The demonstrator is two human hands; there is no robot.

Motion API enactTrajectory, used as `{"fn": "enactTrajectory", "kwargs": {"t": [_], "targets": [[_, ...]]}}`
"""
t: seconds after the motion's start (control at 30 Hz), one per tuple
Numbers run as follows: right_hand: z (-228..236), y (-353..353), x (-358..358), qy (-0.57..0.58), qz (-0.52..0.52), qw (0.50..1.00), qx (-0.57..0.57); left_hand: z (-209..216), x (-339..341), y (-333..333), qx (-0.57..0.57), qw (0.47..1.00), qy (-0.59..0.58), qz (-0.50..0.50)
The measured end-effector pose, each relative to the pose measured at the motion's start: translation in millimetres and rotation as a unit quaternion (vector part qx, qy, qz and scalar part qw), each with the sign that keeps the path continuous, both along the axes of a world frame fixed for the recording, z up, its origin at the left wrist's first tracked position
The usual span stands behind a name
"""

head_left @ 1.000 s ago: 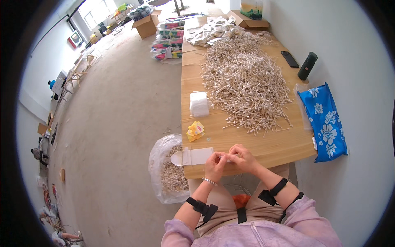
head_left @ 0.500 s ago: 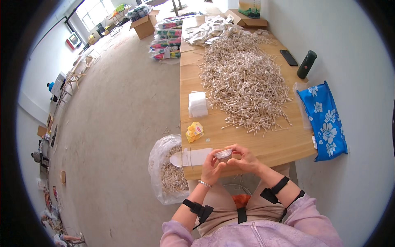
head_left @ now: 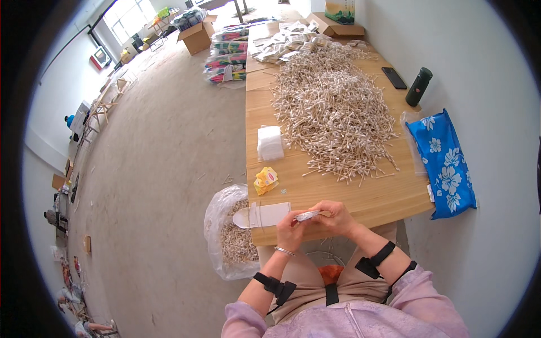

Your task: The recorder is counting cotton swabs and placing them into small plastic bags.

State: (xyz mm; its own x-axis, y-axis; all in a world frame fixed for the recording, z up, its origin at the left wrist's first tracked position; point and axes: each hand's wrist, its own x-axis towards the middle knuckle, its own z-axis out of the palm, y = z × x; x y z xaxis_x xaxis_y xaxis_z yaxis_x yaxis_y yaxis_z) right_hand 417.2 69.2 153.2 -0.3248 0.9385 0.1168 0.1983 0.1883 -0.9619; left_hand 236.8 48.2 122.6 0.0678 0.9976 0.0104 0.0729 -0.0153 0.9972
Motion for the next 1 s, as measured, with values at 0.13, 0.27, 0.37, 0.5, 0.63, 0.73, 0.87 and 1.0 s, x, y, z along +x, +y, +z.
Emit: {"fn": "enactTrajectory", "kwargs": {"t": [0.13, 0.27, 0.37, 0.5, 0.63, 0.73, 0.87, 1.0], "targets": [[10.4, 1.6, -4.6, 0.006, -0.013, 0.999, 0.045, 11.8, 12.0, 2.3, 0.034, 0.993, -0.096, 0.063], [7.6, 1.5, -2.0, -0.007, -0.007, 0.999, 0.041, 10.1, -2.0, 2.3, -0.010, 0.998, -0.067, -0.015], [3.1, 1.5, 1.8, -0.027, 0.017, 0.999, 0.017, 8.7, -6.0, 1.5, -0.038, 0.998, -0.005, -0.051], [6.0, -0.5, -2.5, -0.020, 0.008, 0.998, 0.061, 6.5, 0.7, -1.2, 0.009, 1.000, 0.027, 0.010], [6.0, -1.7, -4.0, -0.014, -0.001, 0.994, 0.107, 13.3, 1.5, -2.8, 0.038, 0.997, 0.063, 0.032], [6.1, -3.0, -4.1, 0.000, 0.015, 0.998, 0.068, 11.1, -3.5, -2.6, 0.020, 0.997, 0.071, -0.012], [7.2, -3.2, -3.7, -0.043, 0.023, 0.999, -0.010, 4.4, -5.5, -3.6, -0.003, 1.000, 0.017, -0.008], [4.5, -0.3, -9.2, -0.026, 0.004, 0.999, -0.047, 1.8, -1.6, -3.8, -0.017, 0.998, -0.058, 0.014]]}}
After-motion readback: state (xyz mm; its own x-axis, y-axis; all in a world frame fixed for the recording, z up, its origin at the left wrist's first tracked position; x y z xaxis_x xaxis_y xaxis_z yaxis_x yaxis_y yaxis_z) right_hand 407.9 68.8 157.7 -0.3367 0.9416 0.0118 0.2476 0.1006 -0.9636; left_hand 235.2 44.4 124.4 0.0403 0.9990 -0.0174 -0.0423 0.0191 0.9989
